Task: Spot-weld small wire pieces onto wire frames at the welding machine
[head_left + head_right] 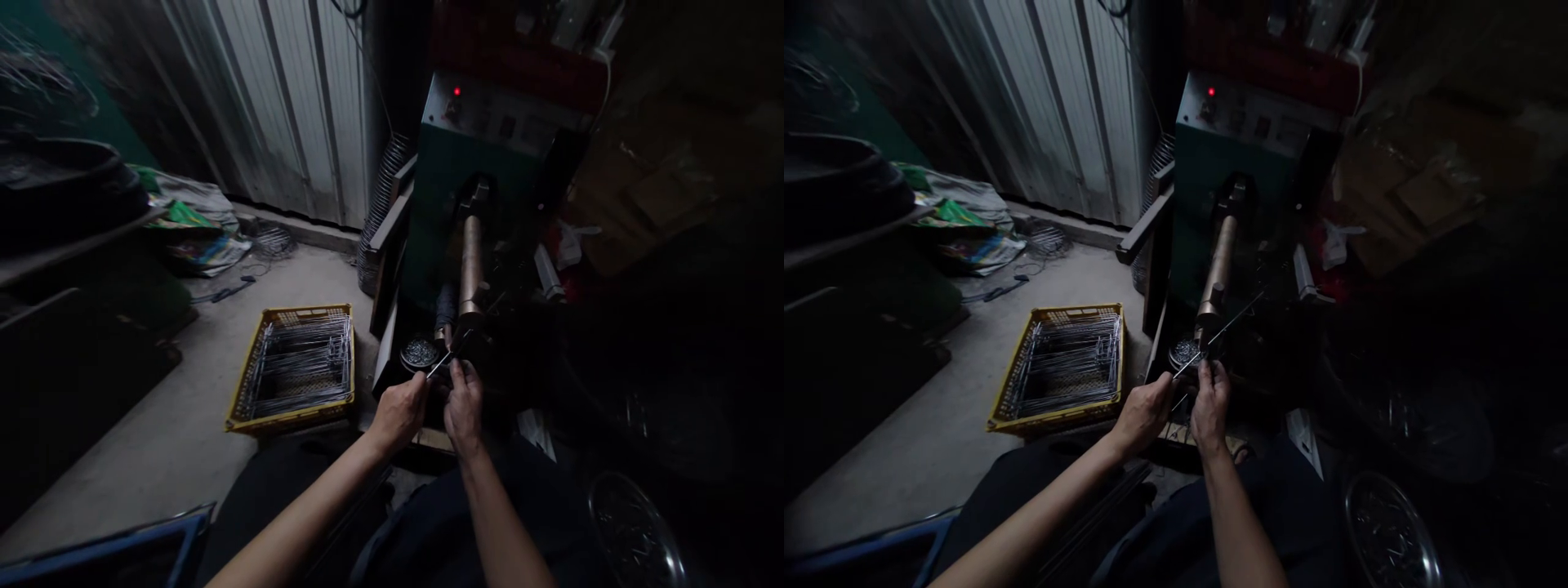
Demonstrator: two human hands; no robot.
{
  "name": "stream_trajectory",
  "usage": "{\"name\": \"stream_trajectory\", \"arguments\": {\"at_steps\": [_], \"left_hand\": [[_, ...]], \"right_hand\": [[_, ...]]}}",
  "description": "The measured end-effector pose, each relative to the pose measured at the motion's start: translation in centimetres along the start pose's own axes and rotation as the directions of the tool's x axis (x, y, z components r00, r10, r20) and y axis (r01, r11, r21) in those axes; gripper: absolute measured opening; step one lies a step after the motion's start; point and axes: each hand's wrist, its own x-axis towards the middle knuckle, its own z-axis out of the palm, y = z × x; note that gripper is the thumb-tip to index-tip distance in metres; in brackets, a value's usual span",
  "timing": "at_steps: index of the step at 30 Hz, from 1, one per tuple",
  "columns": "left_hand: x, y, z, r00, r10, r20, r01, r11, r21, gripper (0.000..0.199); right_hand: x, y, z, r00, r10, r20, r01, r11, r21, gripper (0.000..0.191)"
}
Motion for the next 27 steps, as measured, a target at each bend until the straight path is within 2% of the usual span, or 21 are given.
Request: {"name": "stream_trajectory", "arguments": {"at_steps": [9,13,16,19,27], "left_hand": [[0.9,-0.2,0.1,1.000,0.025,-0.007,-0.025,1.000,0.006,0.022],[0.9,-0.2,-0.2,0.999,0.042,0.009,-0.042,0.999,0.009,0.026],[1.3,-0.4,-0.3,0.999,0.050,0.022,-0.050,0.999,-0.001,0.028],[2.2,-0.7,-0.4,0.997,0.075,0.027,-0.074,0.997,-0.020,0.024],[4.8,-1.1,-0.6,0.992,0.123,0.031,-0.121,0.991,-0.065,0.024]], "right_hand": [[0.6,-0.6,0.5,0.999,0.025,-0.023,-0.022,0.995,0.099,0.027],[0.6,-1.0,0.7,0.998,0.058,0.028,-0.062,0.981,0.186,0.026],[0.8,-1.1,0.4,0.997,0.069,0.039,-0.073,0.991,0.111,0.031],[1.3,-1.0,-0.2,1.000,-0.013,-0.022,0.013,1.000,-0.012,0.034],[2.4,-1.0,-1.1,0.993,-0.096,-0.063,0.089,0.990,-0.107,0.039]]}}
